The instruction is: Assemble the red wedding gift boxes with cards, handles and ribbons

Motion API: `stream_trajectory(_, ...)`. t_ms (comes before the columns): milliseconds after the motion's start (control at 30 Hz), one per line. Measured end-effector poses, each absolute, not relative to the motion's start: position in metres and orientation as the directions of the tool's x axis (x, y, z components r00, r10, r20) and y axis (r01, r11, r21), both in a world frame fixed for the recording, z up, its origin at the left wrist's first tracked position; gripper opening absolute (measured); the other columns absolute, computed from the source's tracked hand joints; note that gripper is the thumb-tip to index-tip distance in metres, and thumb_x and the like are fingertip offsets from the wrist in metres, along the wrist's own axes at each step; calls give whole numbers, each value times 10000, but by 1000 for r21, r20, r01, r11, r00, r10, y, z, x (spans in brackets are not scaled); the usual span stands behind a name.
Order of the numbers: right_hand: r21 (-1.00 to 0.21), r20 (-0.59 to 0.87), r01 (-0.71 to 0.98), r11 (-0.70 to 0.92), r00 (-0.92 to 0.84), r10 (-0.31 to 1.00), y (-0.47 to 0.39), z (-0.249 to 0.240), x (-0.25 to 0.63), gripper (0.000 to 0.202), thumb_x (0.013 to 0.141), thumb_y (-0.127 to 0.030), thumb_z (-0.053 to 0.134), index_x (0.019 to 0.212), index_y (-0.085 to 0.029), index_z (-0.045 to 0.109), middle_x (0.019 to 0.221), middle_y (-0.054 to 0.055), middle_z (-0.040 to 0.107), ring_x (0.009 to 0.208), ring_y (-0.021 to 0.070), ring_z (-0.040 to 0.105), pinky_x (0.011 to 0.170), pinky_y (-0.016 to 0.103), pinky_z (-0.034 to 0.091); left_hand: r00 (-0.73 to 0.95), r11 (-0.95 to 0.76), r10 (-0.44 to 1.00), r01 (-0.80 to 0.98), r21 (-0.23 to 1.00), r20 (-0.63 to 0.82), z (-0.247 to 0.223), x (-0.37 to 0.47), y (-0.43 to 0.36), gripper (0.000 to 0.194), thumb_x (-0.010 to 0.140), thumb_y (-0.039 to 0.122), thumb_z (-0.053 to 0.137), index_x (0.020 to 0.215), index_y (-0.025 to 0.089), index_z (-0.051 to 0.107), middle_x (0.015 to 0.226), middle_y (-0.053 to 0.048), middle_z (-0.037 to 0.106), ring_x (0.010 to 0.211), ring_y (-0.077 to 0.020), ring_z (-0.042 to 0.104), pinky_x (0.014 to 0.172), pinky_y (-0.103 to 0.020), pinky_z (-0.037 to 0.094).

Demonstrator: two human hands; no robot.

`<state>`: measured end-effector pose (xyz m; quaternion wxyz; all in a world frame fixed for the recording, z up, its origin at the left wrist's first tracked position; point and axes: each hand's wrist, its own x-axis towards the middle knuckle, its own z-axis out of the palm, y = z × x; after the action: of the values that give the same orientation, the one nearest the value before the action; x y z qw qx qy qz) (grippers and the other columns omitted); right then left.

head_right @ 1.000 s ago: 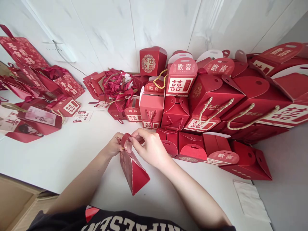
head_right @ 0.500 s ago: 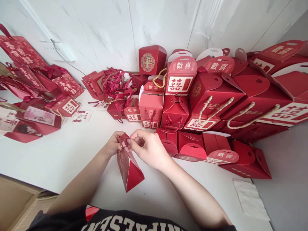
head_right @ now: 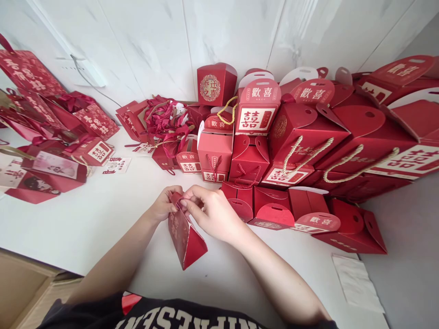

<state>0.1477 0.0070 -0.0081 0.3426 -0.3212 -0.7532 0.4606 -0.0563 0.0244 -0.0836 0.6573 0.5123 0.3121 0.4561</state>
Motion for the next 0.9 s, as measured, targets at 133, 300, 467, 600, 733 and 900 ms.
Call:
stream_trajectory(133, -870, 262, 208, 447, -573, 776, 9, -6, 150, 132, 950, -203, 522, 842, -203, 599, 737, -31, 627, 631, 97, 535, 600, 208, 410, 356, 43, 934, -214, 976, 36, -84, -61, 24, 397, 532, 335, 915, 671, 95, 631, 605, -23, 638, 534, -114, 574, 543, -211, 439)
stream_trajectory(300, -885, 221, 222, 408, -571, 791, 17, -5, 157, 121, 956, -283, 543, 941, -202, 631, 869, -6, 669, 775, 132, 606, 687, 229, 453, 215, -28, 974, -187, 982, 69, -84, -61, 23, 242, 648, 274, 853, 762, 110, 717, 744, -42, 692, 663, -134, 621, 641, -223, 482)
stream_trajectory(467, -926, 187, 146, 350, -627, 756, 28, -12, 162, 291, 1008, -349, 438, 918, -204, 673, 900, 14, 693, 809, 157, 649, 748, 271, 495, 185, -38, 980, -216, 976, 79, -86, -62, 22, 278, 657, 345, 845, 736, 123, 698, 691, -25, 662, 610, -123, 603, 598, -216, 472)
stream_trajectory(600, -881, 319, 67, 467, -644, 695, 30, -17, 159, 173, 975, -266, 523, 1013, -219, 685, 988, 30, 688, 875, 157, 650, 774, 277, 506, 275, 9, 959, -255, 967, 63, -85, -62, 22, 459, 560, 507, 866, 625, 110, 644, 562, -17, 595, 495, -108, 535, 518, -221, 434)
stream_trajectory(733, -787, 461, 36, 616, -628, 626, 25, -21, 151, 91, 941, -254, 594, 927, -207, 670, 901, 36, 656, 803, 152, 611, 748, 286, 498, 334, 50, 941, -272, 961, 46, -83, -58, 20, 526, 540, 572, 852, 582, 112, 601, 510, -1, 543, 459, -89, 485, 486, -209, 389)
stream_trajectory(900, -734, 538, 18, 679, -596, 596, 22, -27, 146, 41, 947, -235, 581, 937, -202, 604, 898, 41, 602, 772, 148, 573, 715, 283, 502, 409, 80, 912, -266, 961, 38, -87, -53, 18, 547, 557, 621, 821, 563, 124, 593, 502, -3, 531, 449, -94, 474, 489, -227, 382)
